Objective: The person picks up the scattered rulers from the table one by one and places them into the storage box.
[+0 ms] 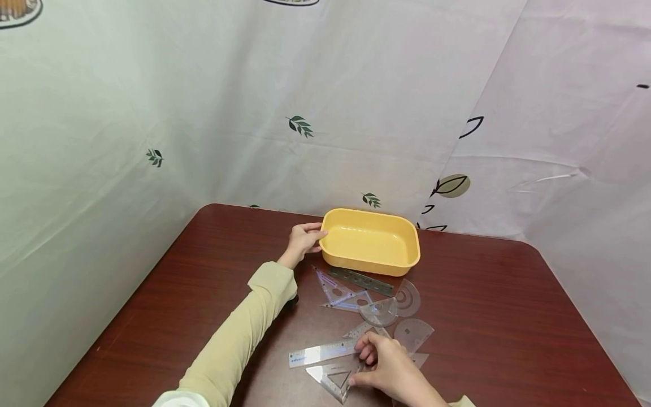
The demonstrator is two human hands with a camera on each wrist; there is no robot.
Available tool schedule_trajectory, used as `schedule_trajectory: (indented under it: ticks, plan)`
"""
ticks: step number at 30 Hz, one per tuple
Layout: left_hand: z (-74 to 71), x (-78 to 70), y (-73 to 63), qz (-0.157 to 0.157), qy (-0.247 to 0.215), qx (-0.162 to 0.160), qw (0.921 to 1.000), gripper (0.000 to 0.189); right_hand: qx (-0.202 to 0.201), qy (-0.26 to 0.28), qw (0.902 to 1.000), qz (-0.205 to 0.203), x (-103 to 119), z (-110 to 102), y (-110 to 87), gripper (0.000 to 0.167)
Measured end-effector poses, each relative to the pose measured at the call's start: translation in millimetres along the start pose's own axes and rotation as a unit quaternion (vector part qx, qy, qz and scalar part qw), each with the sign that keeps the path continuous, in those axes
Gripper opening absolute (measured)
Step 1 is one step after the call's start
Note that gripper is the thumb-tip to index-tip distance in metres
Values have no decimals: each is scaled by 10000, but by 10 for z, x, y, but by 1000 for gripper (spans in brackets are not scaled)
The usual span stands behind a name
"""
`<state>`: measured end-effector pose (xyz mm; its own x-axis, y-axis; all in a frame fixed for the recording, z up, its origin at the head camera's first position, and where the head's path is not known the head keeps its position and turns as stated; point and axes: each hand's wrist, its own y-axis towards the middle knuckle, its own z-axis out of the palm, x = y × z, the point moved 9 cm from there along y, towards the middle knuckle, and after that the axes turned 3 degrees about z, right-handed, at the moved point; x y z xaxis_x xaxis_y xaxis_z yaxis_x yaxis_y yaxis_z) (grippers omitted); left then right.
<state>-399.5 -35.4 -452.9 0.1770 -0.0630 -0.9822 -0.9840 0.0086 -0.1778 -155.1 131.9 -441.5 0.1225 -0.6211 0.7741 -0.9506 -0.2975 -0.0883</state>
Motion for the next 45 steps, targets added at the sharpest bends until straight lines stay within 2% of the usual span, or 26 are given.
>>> schedule_trajectory:
  ticks: [7, 13, 16, 21, 25, 33, 45]
  plan:
    - [5, 0, 5, -39, 2, -7, 10000, 40, 7, -357, 9993, -144, -1, 72, 24, 38]
    - [-3, 16, -8, -89, -27, -16, 10000, 41, -111, -918, 9944, -517, 79, 158, 14, 41]
    - [-3, 19, -15, -108, -37, -9, 9999, 41, -140, -1436, 9875, -638, 99, 193, -4, 46]
    - [-10, 21, -22, -140, -22, -28, 9999, 41, -155, -2336, 9685, -851, 144, 245, -21, 54]
    - [-15, 14, -20, -109, 10, -63, 9999, 41, -56, -2677, 9603, -789, 167, 277, -7, 53]
    - [0, 9, -17, -13, -17, -55, 10000, 41, 185, -3001, 9506, -765, 216, 319, 52, 55]
    - [-6, 0, -19, -16, 1, -15, 10000, 41, 255, -2799, 9566, -773, 174, 307, 72, 58]
